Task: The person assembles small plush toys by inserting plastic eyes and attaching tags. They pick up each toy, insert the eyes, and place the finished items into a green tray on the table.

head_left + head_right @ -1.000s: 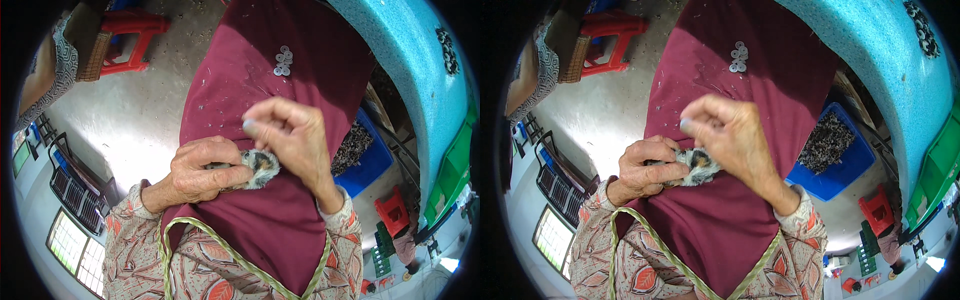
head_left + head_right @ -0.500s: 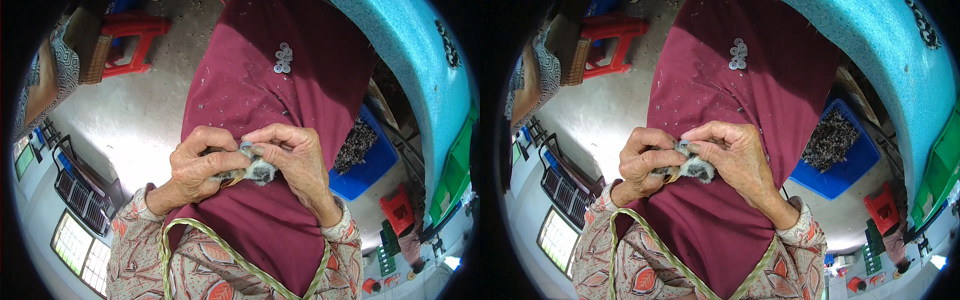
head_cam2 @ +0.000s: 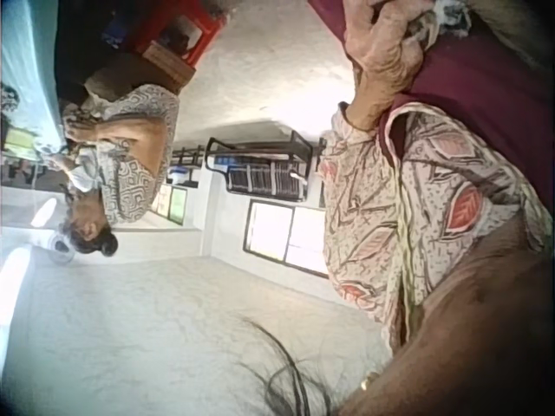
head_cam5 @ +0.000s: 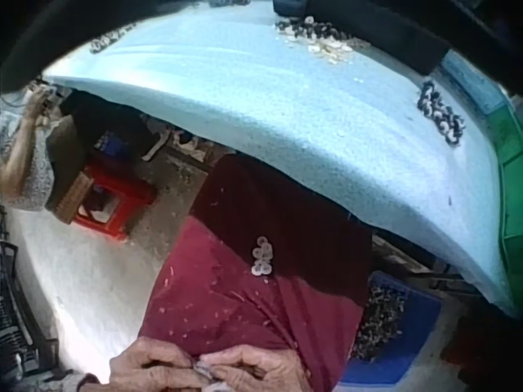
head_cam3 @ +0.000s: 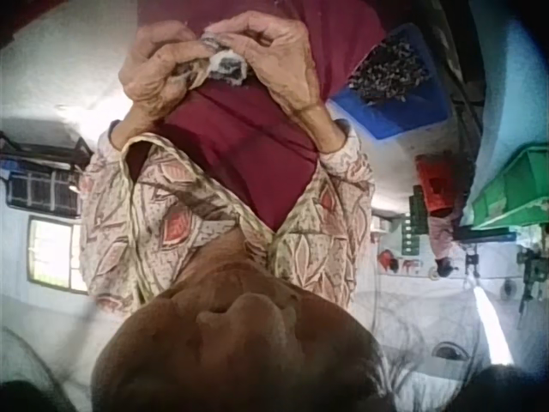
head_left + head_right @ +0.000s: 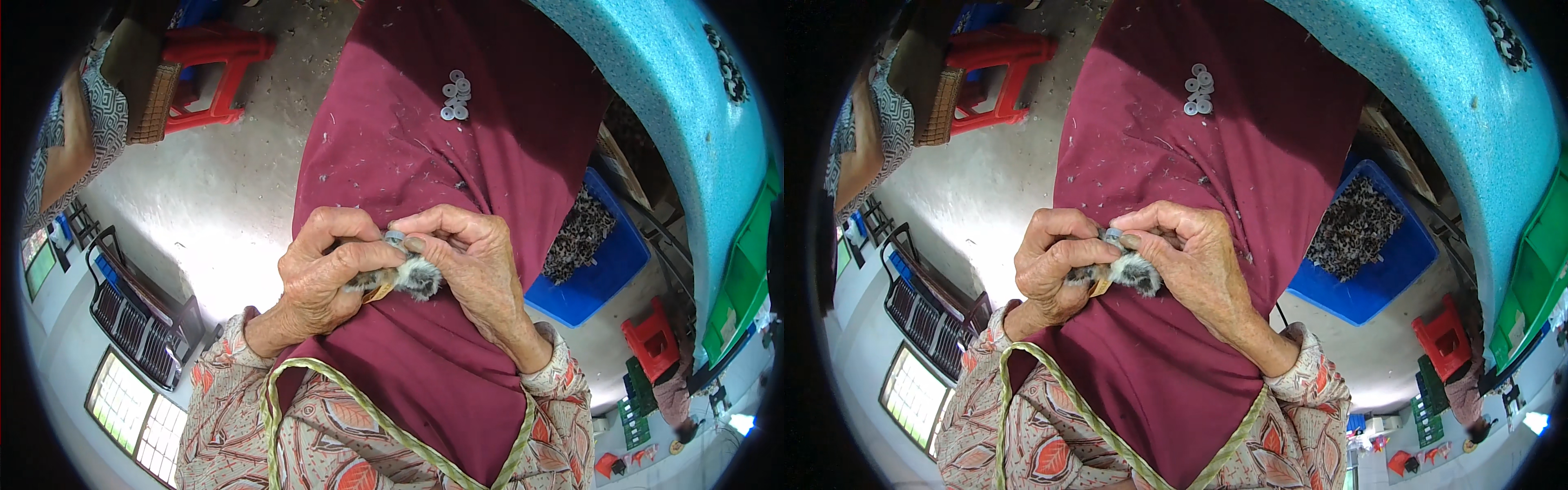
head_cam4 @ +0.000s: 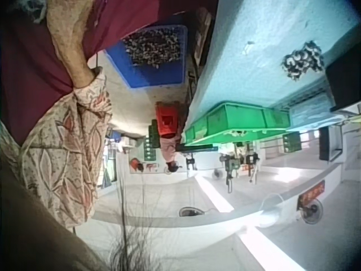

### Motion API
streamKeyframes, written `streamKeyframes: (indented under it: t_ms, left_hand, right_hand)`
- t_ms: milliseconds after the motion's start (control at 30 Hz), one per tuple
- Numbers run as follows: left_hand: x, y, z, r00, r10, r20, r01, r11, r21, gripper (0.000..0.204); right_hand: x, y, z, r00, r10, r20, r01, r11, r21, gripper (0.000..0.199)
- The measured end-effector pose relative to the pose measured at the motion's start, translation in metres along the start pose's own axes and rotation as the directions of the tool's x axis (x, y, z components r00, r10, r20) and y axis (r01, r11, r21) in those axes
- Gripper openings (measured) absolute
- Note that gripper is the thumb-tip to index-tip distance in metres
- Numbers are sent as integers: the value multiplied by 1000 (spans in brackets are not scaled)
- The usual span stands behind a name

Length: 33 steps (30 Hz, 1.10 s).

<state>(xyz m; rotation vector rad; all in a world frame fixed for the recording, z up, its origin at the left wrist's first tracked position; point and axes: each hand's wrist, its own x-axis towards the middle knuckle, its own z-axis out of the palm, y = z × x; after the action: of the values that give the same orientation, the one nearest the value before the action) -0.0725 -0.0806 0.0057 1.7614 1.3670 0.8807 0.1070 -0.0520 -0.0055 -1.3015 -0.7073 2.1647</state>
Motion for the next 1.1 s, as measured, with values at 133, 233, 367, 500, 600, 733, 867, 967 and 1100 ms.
streamKeyframes:
  t_ms: [133,233,367,500,600,733,867,967,1100]
  left_hand:
    - [6,8,5,988,-151,-17,151,988,25,32]
    - [7,6,4,979,-193,72,193,981,7,35]
    - [7,6,3,950,-268,161,280,958,-56,33]
    - [7,2,2,936,-293,197,312,947,-75,33]
    - [6,-1,8,949,-262,177,281,955,-98,32]
    - [10,-1,9,942,-229,244,255,964,-79,30]
    - [7,-2,9,952,-133,277,150,988,-39,33]
    - [6,-5,10,954,-68,292,84,995,-44,33]
    - [1,-12,12,949,-54,310,68,997,-34,33]
  right_hand:
    - [1,7,-1,999,-42,-29,41,999,-20,11]
    - [0,6,-2,999,10,-41,-10,1000,4,9]
    - [0,2,-8,987,161,-12,-160,986,51,8]
    - [-5,-10,-16,982,175,64,-169,981,-95,13]
    - [-15,-3,-17,994,24,107,-22,1000,-11,26]
    - [-13,9,-17,996,-37,77,50,984,-171,26]
    - [-14,15,-18,998,25,66,-18,993,-116,20]
    - [-14,11,-18,995,70,67,-68,997,-34,16]
    - [-11,14,-18,989,126,72,-125,992,-16,13]
